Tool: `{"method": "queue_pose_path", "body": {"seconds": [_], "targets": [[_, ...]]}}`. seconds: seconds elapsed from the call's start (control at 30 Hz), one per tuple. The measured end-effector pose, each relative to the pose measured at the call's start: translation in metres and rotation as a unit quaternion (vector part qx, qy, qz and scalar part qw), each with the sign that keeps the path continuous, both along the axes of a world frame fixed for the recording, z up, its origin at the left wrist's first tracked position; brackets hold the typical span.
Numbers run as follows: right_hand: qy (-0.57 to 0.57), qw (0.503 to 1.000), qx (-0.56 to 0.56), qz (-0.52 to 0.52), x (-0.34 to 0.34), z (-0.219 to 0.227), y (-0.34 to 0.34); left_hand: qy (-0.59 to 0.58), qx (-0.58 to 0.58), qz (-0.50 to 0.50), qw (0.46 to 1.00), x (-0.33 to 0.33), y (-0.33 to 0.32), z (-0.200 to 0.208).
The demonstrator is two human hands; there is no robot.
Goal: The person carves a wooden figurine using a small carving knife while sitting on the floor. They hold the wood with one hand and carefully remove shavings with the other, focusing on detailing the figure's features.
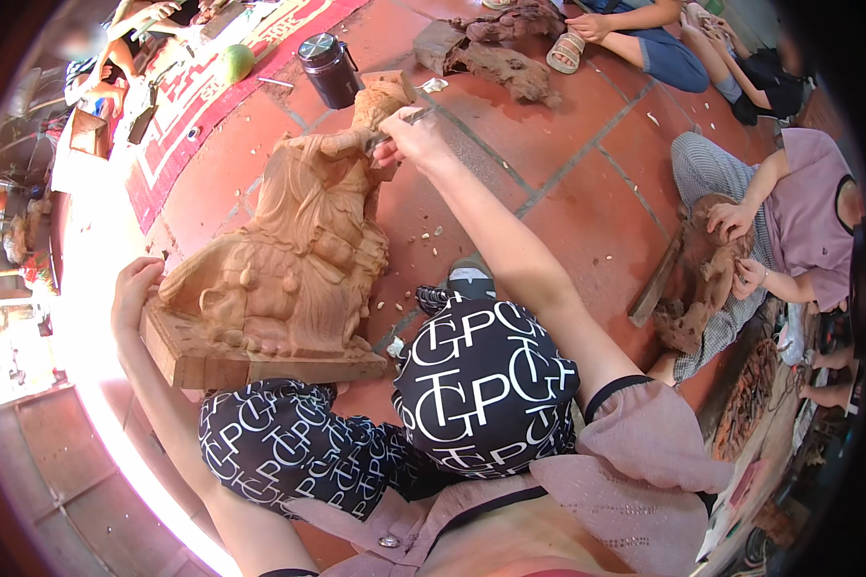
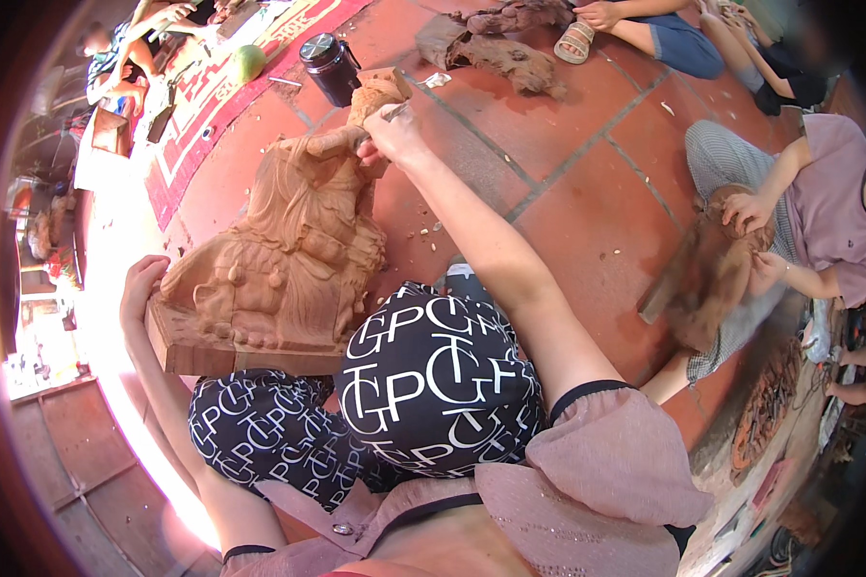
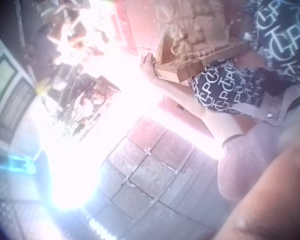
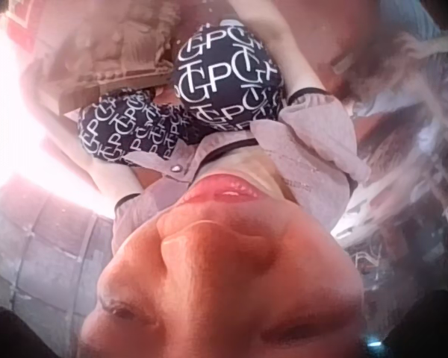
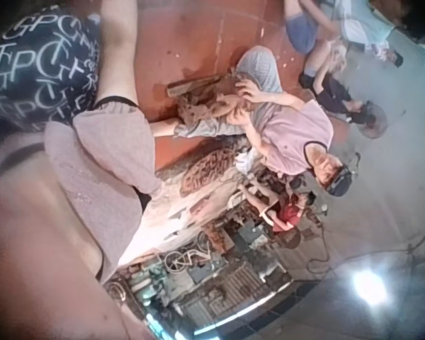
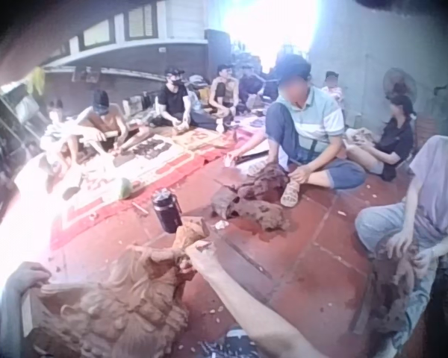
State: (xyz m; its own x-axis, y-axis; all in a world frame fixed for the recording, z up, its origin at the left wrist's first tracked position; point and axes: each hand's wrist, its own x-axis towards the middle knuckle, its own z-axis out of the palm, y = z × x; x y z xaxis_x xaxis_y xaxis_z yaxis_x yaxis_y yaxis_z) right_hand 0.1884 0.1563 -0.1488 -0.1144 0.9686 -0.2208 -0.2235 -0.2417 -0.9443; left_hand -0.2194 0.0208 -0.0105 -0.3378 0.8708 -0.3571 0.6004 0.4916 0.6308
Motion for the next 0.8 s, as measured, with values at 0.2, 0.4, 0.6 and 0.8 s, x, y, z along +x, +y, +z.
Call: {"method": "queue_pose_path", "body": {"seconds": [0.2, 0.4, 0.6, 0.8], "targets": [[-0.009, 1.000, -0.008, -0.014, 0.001, 0.004, 0.006, -0.012, -0.004, 0.002, 1.000, -0.006, -0.003, 0.000], [0.101, 0.995, 0.013, -0.012, 0.012, 0.003, 0.003, -0.042, -0.005, 0.006, 0.999, -0.001, 0.003, -0.011], [0.137, 0.988, 0.035, 0.069, 0.010, 0.005, 0.006, -0.023, 0.002, 0.002, 1.000, -0.003, 0.001, -0.004], [0.089, 0.985, 0.145, -0.016, 0.035, 0.023, 0.013, -0.003, 0.010, -0.007, 1.000, -0.001, -0.001, -0.004]]}}
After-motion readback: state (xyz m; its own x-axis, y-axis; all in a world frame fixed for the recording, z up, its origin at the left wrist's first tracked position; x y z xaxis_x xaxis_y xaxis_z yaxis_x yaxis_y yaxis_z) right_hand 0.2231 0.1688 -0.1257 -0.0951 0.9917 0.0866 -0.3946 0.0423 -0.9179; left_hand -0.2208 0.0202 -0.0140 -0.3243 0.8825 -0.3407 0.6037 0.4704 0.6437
